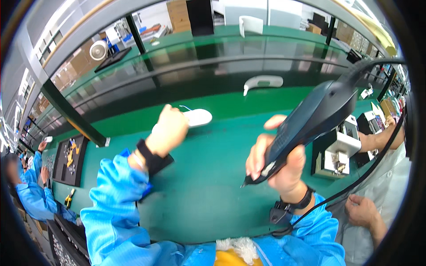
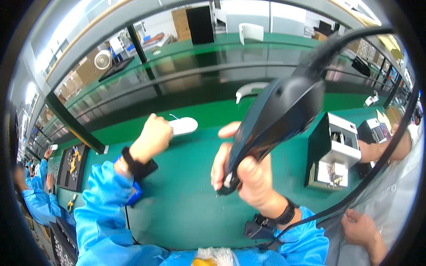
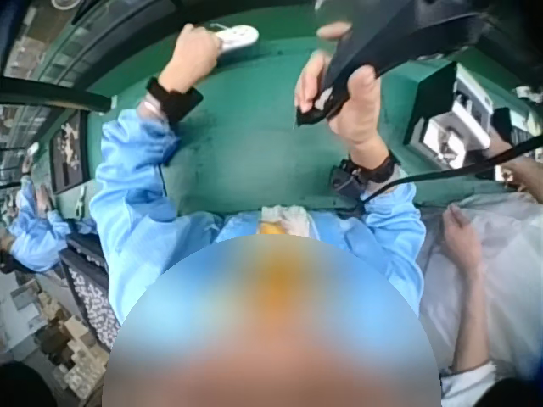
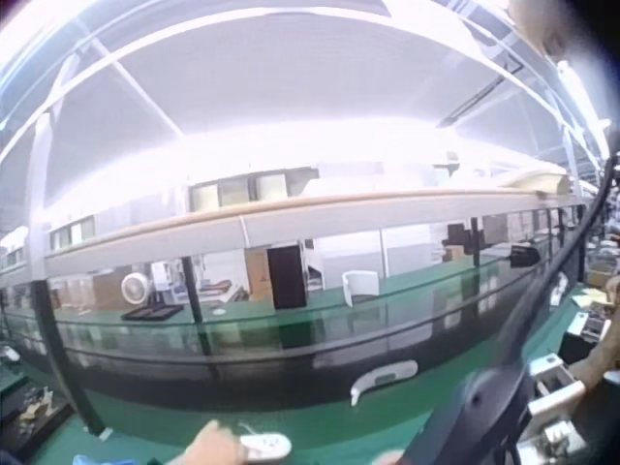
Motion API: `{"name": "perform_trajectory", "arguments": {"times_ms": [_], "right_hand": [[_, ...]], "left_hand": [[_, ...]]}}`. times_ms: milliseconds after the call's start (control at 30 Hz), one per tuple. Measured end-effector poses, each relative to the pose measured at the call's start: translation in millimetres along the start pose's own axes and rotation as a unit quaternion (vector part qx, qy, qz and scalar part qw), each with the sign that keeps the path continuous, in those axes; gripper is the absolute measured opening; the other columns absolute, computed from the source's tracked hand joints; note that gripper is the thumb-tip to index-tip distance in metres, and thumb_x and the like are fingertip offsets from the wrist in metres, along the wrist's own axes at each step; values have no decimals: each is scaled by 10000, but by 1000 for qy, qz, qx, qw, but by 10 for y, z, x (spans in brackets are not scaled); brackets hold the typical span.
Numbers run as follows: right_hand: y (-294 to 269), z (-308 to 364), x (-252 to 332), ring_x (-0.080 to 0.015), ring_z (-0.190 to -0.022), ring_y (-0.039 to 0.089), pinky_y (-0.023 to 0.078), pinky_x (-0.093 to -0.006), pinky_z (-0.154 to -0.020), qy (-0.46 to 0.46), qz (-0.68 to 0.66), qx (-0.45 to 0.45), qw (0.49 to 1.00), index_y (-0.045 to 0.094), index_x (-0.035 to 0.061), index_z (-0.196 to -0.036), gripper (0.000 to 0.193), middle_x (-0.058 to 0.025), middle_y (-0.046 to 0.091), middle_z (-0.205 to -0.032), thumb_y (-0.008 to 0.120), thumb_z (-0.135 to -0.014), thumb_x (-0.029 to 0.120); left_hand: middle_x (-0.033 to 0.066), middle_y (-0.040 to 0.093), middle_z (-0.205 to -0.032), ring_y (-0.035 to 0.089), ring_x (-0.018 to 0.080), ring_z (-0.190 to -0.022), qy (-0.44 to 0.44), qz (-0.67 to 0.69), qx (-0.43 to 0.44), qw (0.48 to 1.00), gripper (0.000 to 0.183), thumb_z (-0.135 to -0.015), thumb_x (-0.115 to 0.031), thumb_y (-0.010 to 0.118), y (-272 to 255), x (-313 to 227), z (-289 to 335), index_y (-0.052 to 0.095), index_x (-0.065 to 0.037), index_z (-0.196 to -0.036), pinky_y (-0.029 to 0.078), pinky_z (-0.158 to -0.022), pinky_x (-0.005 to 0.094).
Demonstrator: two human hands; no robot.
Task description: Assembling the internal PCB and external plastic casing of a handheld electronic device using an electric screwdriver.
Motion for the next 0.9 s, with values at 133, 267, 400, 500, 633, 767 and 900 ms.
{"name": "perform_trajectory", "arguments": {"times_ms": [133, 267, 400, 500, 633, 767, 900], "right_hand": [[-79, -24, 158, -158, -412, 477, 430, -309, -430, -43, 39, 15, 998, 247, 89, -1224, 750, -47, 436, -551, 345, -767, 676], [-135, 51, 263, -152, -448, 487, 443, -316, -459, -46, 22, -19, 998, 257, 83, -1255, 763, -45, 446, -583, 320, -773, 671], [-169, 99, 146, -180, -499, 513, 454, -320, -496, -4, 22, -56, 998, 284, 73, -1221, 614, -83, 481, -637, 417, -824, 523], [-195, 178, 85, -203, -530, 538, 468, -322, -524, 0, 10, -58, 998, 305, 57, -1176, 477, -115, 511, -700, 534, -793, 226], [-183, 260, 38, -209, -586, 578, 469, -302, -542, 30, 57, -79, 995, 321, 53, -1163, 456, -118, 528, -809, 550, -778, 135], [-110, 250, -97, -137, -613, 564, 461, -262, -562, 6, -3, -91, 996, 359, 44, -1161, 423, -57, 524, -820, 585, -814, 132], [-101, 209, -238, -162, -747, 585, 479, -278, -681, 9, -37, -80, 996, 318, 48, -1224, 490, -77, 546, -873, 578, -833, 187]], "left_hand": [[29, 563, -639, 517, 171, -695, 136, 9, 111, 984, 81, -657, -151, 538, -603, -1210, 475, 610, -114, -658, 336, -672, 320], [53, 514, -656, 500, 201, -751, 118, 147, 39, 981, 74, -641, -130, 528, -785, -1821, 767, 569, -69, -642, 365, -749, 357], [65, 512, -749, 491, 225, -802, 71, 184, 15, 980, 147, -631, -123, 551, -768, -1883, 900, 557, -36, -749, 367, -767, 394], [92, 546, -890, 498, 257, -866, -54, 342, -58, 936, 296, -572, -30, 622, -967, -1412, 1007, 566, -50, -862, 364, -765, 393], [160, 551, -856, 528, 335, -774, -280, 132, -183, 933, 215, -672, 5, 554, -521, -100, 1603, 544, 12, -886, 426, -654, 385], [173, 562, -792, 541, 340, -748, -356, 104, -3, 929, 201, -648, -25, 610, 289, 531, 2415, 576, 12, -843, 428, -643, 391], [169, 566, -733, 544, 345, -729, -365, 166, 91, 912, 177, -609, -48, 650, 452, 359, 2429, 602, 2, -771, 425, -636, 406]]}}
Point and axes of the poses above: each hand's wrist, its own z-axis away from the middle knuckle, its own y-axis out of the palm, x = y × z, the point moved 4 cm from there along -z, towards the middle knuckle
